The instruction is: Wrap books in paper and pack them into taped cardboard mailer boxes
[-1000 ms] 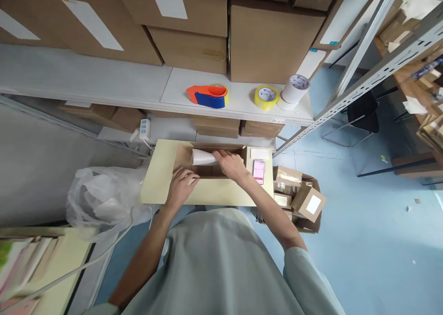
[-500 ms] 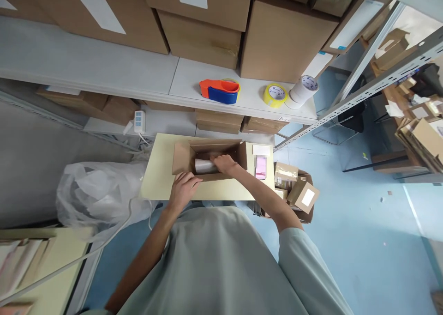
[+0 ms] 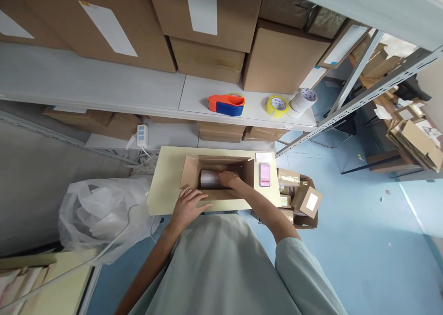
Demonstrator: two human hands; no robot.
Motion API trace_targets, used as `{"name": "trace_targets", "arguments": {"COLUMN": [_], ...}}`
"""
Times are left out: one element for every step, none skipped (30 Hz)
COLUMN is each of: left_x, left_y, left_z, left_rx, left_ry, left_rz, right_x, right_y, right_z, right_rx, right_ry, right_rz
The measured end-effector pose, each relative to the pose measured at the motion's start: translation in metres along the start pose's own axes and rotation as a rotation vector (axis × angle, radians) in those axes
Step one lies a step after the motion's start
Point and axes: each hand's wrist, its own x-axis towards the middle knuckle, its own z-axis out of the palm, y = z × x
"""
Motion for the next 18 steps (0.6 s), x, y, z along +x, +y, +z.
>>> {"name": "trace_targets", "arguments": {"left_x": [0.000,0.001,0.001,0.002,0.003,0.003,0.004,0.003,0.003,0.001,0.000,-0.002,-0.003,-0.005,-0.006,-0.006,-0.007,-0.006], "left_y": [-0.002,-0.003,-0.004,-0.005,-0.005,-0.005,-0.004,-0.003,-0.002,-0.001,-0.001,-0.001,-0.002,-0.003,-0.004,-0.005,-0.006,-0.007], "left_z": [-0.001,-0.002,-0.004,-0.004,-0.005,-0.006,-0.006,-0.005,-0.004,-0.003,-0.001,0.001,0.002,0.004,0.006,0.007,0.007,0.008], "left_rx": [-0.030,-0.060,-0.083,-0.093,-0.087,-0.065,-0.032,0.005,0.040,0.065,0.079,0.087,0.089,0.090,0.089,0.089,0.088,0.085], "left_ry": [-0.010,-0.021,-0.027,-0.021,0.000,0.037,0.087,0.139,0.184,0.217,0.237,0.246,0.249,0.247,0.244,0.239,0.236,0.235], "left_rz": [-0.006,-0.018,-0.032,-0.050,-0.072,-0.102,-0.140,-0.184,-0.232,-0.277,-0.317,-0.350,-0.377,-0.399,-0.415,-0.426,-0.432,-0.432], "right_x": [-0.002,-0.005,-0.009,-0.015,-0.022,-0.030,-0.038,-0.048,-0.057,-0.066,-0.075,-0.082,-0.087,-0.090,-0.092,-0.091,-0.088,-0.083], "right_y": [0.002,0.004,0.007,0.010,0.014,0.019,0.025,0.031,0.037,0.044,0.051,0.058,0.065,0.072,0.079,0.085,0.090,0.096], "right_z": [-0.003,-0.005,-0.008,-0.010,-0.012,-0.014,-0.017,-0.019,-0.021,-0.024,-0.027,-0.030,-0.033,-0.036,-0.039,-0.041,-0.044,-0.047], "right_rx": [0.023,0.042,0.054,0.061,0.062,0.059,0.055,0.052,0.051,0.051,0.050,0.044,0.032,0.014,-0.007,-0.027,-0.040,-0.042], "right_ry": [0.019,0.038,0.055,0.065,0.071,0.078,0.095,0.132,0.186,0.253,0.330,0.405,0.472,0.525,0.560,0.577,0.576,0.561], "right_rz": [0.010,0.017,0.023,0.031,0.037,0.042,0.045,0.050,0.058,0.070,0.087,0.110,0.133,0.155,0.173,0.185,0.192,0.196]}}
